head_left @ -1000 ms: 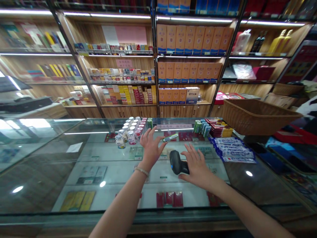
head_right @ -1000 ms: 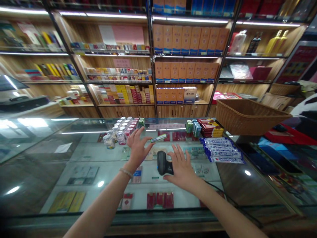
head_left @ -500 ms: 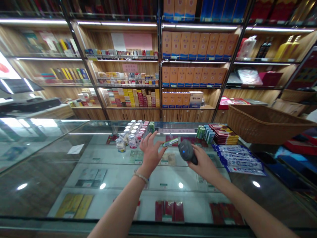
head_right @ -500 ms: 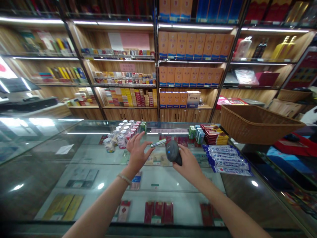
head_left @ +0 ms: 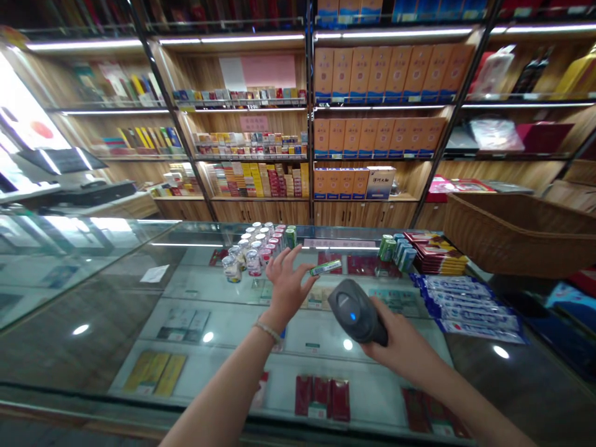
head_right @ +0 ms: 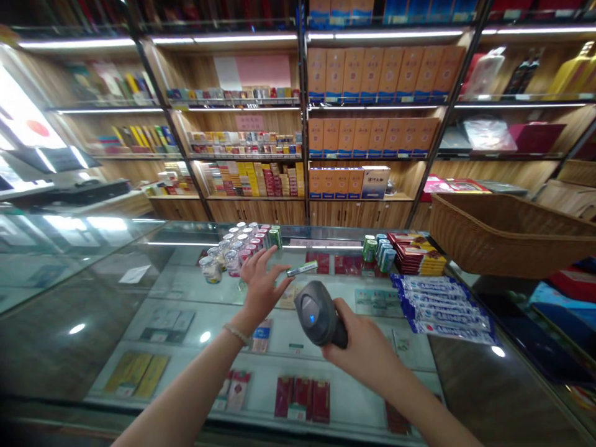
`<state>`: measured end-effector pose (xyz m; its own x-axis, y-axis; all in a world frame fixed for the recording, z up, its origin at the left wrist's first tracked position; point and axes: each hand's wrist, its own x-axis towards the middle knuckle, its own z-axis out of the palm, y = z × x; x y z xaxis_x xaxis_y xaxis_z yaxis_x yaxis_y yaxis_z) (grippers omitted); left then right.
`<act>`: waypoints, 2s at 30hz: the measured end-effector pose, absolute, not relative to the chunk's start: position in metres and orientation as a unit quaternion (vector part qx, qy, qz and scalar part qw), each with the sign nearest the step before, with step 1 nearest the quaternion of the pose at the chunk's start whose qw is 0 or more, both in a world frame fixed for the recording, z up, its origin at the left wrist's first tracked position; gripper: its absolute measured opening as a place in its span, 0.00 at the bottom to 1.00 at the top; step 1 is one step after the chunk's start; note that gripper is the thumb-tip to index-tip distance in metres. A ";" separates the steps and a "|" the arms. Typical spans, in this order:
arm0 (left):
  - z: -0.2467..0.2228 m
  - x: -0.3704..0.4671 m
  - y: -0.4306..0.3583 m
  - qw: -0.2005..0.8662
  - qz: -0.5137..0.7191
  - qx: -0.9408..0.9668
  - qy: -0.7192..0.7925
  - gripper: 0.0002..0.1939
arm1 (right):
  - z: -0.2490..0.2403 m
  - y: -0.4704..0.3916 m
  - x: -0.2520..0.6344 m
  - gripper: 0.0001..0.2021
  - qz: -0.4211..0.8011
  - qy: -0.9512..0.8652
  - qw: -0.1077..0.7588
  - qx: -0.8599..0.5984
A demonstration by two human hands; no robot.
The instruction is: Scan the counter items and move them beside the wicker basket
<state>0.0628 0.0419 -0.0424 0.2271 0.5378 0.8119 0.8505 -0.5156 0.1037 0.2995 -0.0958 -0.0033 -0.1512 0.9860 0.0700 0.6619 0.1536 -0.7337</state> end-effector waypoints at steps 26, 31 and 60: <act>-0.041 0.063 0.042 0.160 -0.414 -0.767 -0.464 0.07 | -0.017 -0.083 0.308 0.15 0.065 -0.706 0.264 -0.653; -0.040 0.063 0.042 0.150 -0.420 -0.764 -0.466 0.07 | -0.034 -0.068 0.314 0.14 -0.027 -0.748 0.248 -0.615; -0.033 0.069 0.032 0.151 -0.444 -0.770 -0.432 0.09 | 0.001 0.010 0.307 0.17 0.013 -0.677 0.259 -0.689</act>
<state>0.0691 0.0321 -0.0333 0.2323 0.5322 0.8142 0.7995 -0.5811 0.1517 0.3071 0.0102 0.0014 0.0829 0.9392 0.3333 0.9262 0.0508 -0.3736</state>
